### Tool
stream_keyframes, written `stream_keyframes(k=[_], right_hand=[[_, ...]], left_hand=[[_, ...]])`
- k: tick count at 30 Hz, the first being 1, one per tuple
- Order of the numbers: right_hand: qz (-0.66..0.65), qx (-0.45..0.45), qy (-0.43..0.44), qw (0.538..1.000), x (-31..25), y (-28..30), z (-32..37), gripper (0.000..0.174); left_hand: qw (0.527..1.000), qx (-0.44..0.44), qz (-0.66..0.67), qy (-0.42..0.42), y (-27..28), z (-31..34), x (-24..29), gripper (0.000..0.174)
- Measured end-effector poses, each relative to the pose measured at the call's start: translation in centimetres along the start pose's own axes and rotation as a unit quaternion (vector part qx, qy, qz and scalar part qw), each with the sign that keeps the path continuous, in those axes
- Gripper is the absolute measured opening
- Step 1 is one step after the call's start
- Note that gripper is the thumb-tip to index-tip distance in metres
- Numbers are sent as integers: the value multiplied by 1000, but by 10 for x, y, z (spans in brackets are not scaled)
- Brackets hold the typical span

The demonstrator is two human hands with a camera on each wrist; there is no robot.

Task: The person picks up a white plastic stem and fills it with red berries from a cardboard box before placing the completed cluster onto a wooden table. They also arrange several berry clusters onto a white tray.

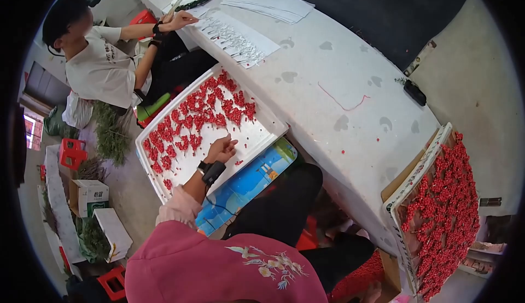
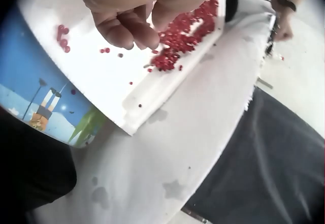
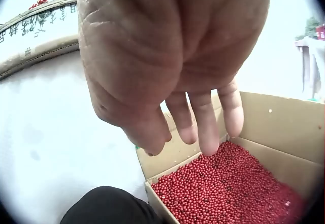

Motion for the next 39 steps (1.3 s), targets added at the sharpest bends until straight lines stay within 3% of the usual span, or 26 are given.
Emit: stream_keyframes(k=[1, 2, 3, 6, 11, 12, 15, 17, 20, 21, 24, 25, 27, 28, 31, 36, 39], right_hand=[[126, 37, 136, 982, -5, 9, -10, 32], [246, 72, 267, 929, -8, 13, -15, 28], [358, 104, 389, 842, -9, 14, -17, 24], [339, 100, 394, 848, -10, 18, -28, 25], [383, 110, 401, 825, -26, 5, -5, 23], [381, 111, 402, 825, -31, -3, 12, 23], [353, 121, 271, 887, -41, -26, 71, 30], [361, 125, 284, 880, -43, -23, 71, 29], [379, 134, 304, 864, -44, -16, 70, 29], [378, 133, 304, 864, -45, -14, 70, 30], [374, 137, 300, 867, -48, -13, 82, 33], [322, 121, 286, 894, -50, -15, 87, 34], [216, 87, 255, 939, -51, -19, 100, 35], [213, 91, 252, 940, -49, -14, 97, 35], [411, 134, 324, 841, -46, -1, 84, 37], [311, 123, 257, 907, -27, 11, 75, 37], [376, 208, 311, 848, 12, 59, -1, 21]], left_hand=[[999, -22, -44, 7, -6, 12, 10, 13], [999, -24, -48, 7, -15, 23, 26, 13], [996, -51, -62, -40, -28, 31, 49, 11], [982, -102, -90, -133, -50, 14, 102, 6], [964, -150, -111, -188, -104, -25, 180, 7], [962, -127, -119, -209, -114, -31, 193, 8], [947, -89, -167, -259, -136, -66, 220, 12], [932, -74, -206, -290, -146, -85, 230, 14], [838, -6, -385, -386, -162, -101, 238, 19], [839, -10, -384, -385, -165, -113, 238, 19], [606, 41, -522, -598, -176, -131, 247, 24], [608, 36, -521, -598, -177, -139, 247, 24], [559, 71, -549, -617, -182, -142, 246, 25], [533, 88, -562, -627, -187, -138, 245, 25], [519, 55, -627, -578, -198, -126, 249, 24], [503, 54, -654, -562, -201, -129, 243, 21], [460, 71, -678, -569, -196, -150, 247, 18]])
Point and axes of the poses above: each hand's wrist, its own z-axis away from the middle knuckle, its own y-axis out of the back of the hand, x = y × z, the point moved 3 cm from there along -z, towards the middle knuckle, and after that the axes turned 10 degrees about -y, right-handed, at the moved point
